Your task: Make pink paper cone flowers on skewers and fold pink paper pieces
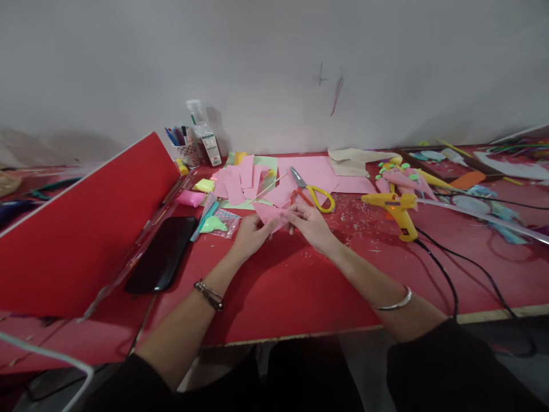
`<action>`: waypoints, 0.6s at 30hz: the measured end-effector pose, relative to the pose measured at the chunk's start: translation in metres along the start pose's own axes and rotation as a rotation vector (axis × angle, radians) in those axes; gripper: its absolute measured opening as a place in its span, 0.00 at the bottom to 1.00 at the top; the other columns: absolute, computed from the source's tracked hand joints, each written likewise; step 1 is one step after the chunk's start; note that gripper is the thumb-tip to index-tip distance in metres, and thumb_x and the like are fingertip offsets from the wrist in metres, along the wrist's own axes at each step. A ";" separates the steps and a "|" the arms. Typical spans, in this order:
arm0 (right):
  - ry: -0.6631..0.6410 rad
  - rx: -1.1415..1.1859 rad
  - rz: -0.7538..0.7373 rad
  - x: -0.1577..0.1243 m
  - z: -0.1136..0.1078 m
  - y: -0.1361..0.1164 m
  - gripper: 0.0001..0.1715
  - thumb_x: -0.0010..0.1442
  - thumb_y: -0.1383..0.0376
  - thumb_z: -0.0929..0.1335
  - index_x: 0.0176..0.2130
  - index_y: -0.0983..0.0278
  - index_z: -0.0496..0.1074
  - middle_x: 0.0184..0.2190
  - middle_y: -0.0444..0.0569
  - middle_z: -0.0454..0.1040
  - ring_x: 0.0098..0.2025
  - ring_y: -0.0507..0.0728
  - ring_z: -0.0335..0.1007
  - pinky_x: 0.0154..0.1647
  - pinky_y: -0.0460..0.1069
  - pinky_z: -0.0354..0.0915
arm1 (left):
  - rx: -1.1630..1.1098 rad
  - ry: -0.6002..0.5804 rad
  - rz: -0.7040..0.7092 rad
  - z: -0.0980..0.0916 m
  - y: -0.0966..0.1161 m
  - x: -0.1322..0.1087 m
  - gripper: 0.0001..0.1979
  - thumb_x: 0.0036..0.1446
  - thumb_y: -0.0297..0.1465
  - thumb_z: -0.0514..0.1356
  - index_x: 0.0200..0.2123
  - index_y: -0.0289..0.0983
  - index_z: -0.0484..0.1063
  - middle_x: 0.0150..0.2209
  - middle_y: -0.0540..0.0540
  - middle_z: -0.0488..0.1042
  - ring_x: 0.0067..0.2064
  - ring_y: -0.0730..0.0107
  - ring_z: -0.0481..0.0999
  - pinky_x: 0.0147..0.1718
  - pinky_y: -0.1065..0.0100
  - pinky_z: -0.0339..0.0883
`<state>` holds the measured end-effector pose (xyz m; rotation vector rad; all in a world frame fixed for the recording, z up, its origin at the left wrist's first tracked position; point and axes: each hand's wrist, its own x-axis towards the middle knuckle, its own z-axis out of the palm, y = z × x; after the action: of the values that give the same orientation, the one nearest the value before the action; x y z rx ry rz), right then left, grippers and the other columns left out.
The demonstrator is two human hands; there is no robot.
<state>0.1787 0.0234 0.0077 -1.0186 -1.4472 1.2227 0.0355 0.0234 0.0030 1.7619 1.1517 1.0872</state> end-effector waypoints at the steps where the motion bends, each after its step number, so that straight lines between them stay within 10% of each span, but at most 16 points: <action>1: 0.014 0.000 0.006 0.000 0.000 0.000 0.13 0.45 0.58 0.68 0.22 0.65 0.63 0.13 0.38 0.65 0.14 0.45 0.59 0.17 0.42 0.57 | 0.027 -0.017 -0.006 0.000 0.001 0.000 0.21 0.45 0.43 0.53 0.10 0.35 0.59 0.09 0.54 0.59 0.14 0.80 0.57 0.16 0.76 0.51; 10: 0.048 -0.051 -0.009 0.000 0.002 0.002 0.09 0.48 0.62 0.64 0.22 0.65 0.61 0.13 0.38 0.66 0.13 0.44 0.58 0.17 0.42 0.56 | 0.129 -0.026 -0.093 -0.003 -0.001 0.002 0.23 0.45 0.46 0.54 0.10 0.36 0.57 0.06 0.56 0.56 0.12 0.81 0.55 0.14 0.76 0.48; 18: -0.134 -0.193 -0.038 -0.001 -0.004 -0.001 0.10 0.47 0.62 0.64 0.21 0.65 0.61 0.16 0.37 0.58 0.18 0.45 0.54 0.18 0.42 0.54 | 0.060 -0.365 -0.138 -0.010 0.000 -0.001 0.21 0.46 0.43 0.55 0.11 0.36 0.58 0.07 0.56 0.57 0.11 0.81 0.55 0.12 0.76 0.46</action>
<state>0.1826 0.0230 0.0083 -1.0486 -1.7074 1.1587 0.0256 0.0242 0.0063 1.8044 1.0665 0.6224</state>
